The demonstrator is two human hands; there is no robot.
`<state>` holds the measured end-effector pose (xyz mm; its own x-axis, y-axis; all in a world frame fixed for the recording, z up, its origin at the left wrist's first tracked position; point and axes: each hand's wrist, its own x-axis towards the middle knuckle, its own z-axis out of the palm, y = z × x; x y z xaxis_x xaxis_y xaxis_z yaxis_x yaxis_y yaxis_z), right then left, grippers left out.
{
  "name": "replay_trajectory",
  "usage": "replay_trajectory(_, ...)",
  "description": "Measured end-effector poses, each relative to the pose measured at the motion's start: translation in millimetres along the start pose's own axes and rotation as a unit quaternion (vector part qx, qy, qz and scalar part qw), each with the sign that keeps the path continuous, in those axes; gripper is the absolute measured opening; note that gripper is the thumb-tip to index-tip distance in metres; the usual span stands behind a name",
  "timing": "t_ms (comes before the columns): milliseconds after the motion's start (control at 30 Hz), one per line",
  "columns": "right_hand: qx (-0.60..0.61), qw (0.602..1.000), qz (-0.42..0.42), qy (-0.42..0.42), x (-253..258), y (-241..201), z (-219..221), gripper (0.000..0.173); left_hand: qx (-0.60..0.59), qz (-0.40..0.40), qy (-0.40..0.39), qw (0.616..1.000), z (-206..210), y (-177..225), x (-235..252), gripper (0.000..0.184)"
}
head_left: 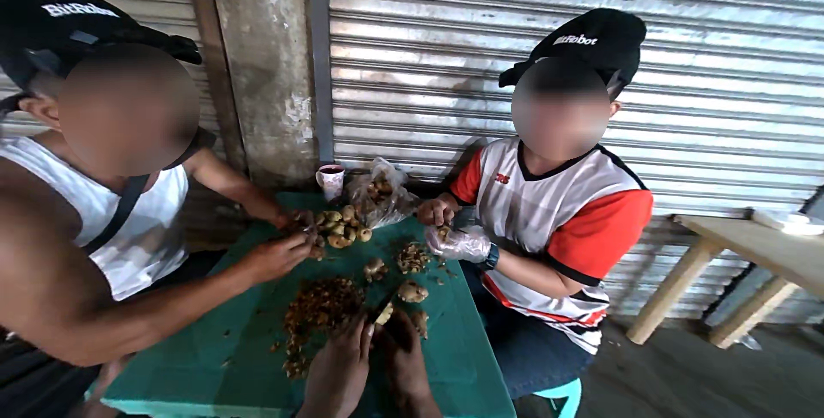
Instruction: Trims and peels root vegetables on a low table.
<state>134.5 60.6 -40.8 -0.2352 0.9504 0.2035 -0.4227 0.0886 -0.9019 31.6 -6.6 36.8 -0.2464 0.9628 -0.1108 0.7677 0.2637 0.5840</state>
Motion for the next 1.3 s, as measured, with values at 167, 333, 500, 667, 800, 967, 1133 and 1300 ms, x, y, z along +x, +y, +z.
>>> replay_trajectory(167,-0.033,0.999,-0.027,-0.015,-4.0,3.5,0.3,0.037,-0.005,0.000,-0.021,1.000,-4.9,-5.6,0.4,0.050)
replay_trajectory(333,-0.068,0.997,-0.008,-0.033,-7.2,-1.3,0.8,0.041,-0.040,0.011,-0.031,0.999,-4.8,-16.6,2.3,0.051)
replay_trajectory(500,-0.071,0.993,-0.042,-0.089,-9.3,-2.2,-3.3,0.035,-0.044,-0.003,-0.028,0.999,-5.9,-16.7,2.4,0.052)
replay_trajectory(667,-0.036,0.999,-0.007,-0.037,-7.0,-4.5,-3.7,0.030,-0.018,0.002,-0.036,0.999,-3.8,-7.6,-2.1,0.052)
replay_trajectory(800,-0.038,0.998,-0.002,-0.055,-7.4,-4.3,-5.5,0.034,0.002,0.005,-0.035,0.999,-5.7,-7.6,-1.4,0.052)
replay_trajectory(967,-0.034,0.997,-0.021,-0.072,-7.4,0.1,-10.2,0.036,-0.051,0.027,-0.031,0.998,-0.4,-14.1,3.7,0.051)
replay_trajectory(1133,-0.041,0.996,-0.045,-0.060,-11.1,2.2,-8.7,0.037,-0.029,0.001,-0.014,0.999,0.5,-5.0,-1.1,0.050)
replay_trajectory(1300,-0.095,0.992,-0.064,-0.056,-12.3,0.4,-7.8,0.038,-0.027,-0.015,0.003,1.000,4.7,-1.6,-1.8,0.051)
